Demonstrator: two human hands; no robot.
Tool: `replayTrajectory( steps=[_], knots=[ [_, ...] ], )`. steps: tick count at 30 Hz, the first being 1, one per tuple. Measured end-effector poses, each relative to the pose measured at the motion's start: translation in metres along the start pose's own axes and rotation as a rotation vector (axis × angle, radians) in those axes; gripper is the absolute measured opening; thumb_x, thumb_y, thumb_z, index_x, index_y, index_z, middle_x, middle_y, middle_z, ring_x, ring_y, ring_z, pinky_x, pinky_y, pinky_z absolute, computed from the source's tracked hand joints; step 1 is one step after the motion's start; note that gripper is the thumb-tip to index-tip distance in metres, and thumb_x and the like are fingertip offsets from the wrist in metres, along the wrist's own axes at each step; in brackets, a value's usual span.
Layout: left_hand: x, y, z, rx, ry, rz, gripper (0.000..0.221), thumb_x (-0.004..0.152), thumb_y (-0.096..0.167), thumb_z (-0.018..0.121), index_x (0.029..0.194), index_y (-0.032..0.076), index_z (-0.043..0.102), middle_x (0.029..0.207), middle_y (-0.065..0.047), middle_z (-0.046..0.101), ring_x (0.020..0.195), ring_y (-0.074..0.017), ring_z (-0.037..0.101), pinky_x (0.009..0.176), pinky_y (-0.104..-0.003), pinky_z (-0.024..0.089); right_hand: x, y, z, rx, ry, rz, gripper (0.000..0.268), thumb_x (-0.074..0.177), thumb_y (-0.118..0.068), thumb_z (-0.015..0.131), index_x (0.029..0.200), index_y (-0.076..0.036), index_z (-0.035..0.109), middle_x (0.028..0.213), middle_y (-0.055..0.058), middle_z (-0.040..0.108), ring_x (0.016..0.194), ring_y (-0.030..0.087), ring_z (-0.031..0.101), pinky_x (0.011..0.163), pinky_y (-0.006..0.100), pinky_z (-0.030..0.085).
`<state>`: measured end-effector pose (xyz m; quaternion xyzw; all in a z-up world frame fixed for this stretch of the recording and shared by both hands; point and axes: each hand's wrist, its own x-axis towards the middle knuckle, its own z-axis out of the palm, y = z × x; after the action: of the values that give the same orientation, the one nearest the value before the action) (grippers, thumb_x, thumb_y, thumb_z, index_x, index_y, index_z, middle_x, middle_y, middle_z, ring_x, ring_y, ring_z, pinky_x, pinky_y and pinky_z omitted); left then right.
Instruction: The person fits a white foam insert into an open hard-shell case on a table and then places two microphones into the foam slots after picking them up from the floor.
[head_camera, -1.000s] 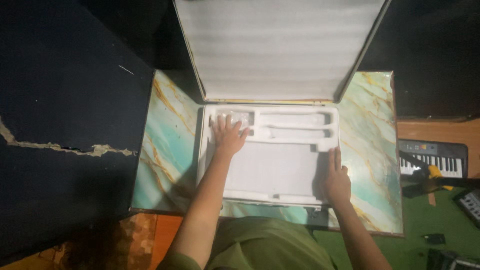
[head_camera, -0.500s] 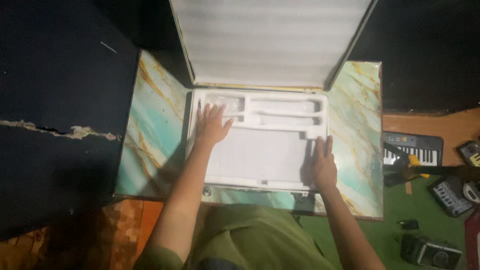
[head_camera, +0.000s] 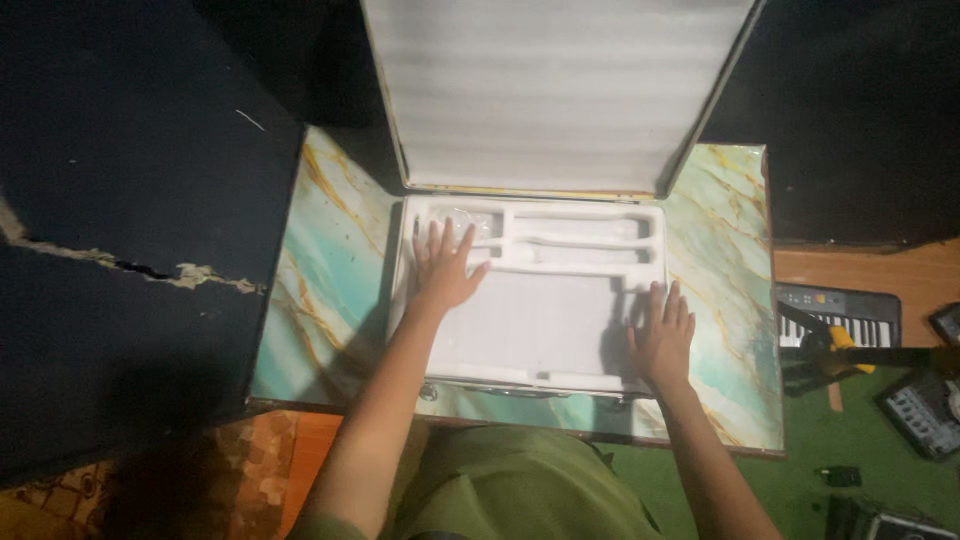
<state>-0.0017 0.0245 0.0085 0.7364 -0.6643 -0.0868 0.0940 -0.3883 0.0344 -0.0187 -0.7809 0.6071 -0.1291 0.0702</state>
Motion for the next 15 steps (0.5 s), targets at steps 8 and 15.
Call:
replayTrajectory(
  steps=[8, 15],
  knots=[
    [-0.097, 0.032, -0.085, -0.696, 0.266, -0.019, 0.046, 0.095, 0.023, 0.065, 0.138, 0.009, 0.057, 0.124, -0.018, 0.065, 0.104, -0.0319, 0.066, 0.088, -0.04, 0.053, -0.008, -0.071, -0.073, 0.524, 0.095, -0.05, 0.047, 0.093, -0.021, 0.068, 0.135, -0.004, 0.059, 0.127, 0.024, 0.062, 0.118, 0.037, 0.058, 0.098, 0.042, 0.047],
    [-0.149, 0.054, -0.111, -0.622, 0.332, -0.178, 0.037, 0.102, 0.02, 0.073, 0.077, -0.003, 0.06, 0.06, -0.015, 0.051, 0.052, -0.0232, 0.039, 0.052, -0.036, 0.039, -0.031, -0.115, -0.111, 0.724, -0.067, 0.173, 0.03, 0.101, -0.025, 0.066, 0.082, -0.002, 0.066, 0.054, 0.005, 0.053, 0.053, 0.013, 0.044, 0.049, 0.034, 0.037]
  ],
)
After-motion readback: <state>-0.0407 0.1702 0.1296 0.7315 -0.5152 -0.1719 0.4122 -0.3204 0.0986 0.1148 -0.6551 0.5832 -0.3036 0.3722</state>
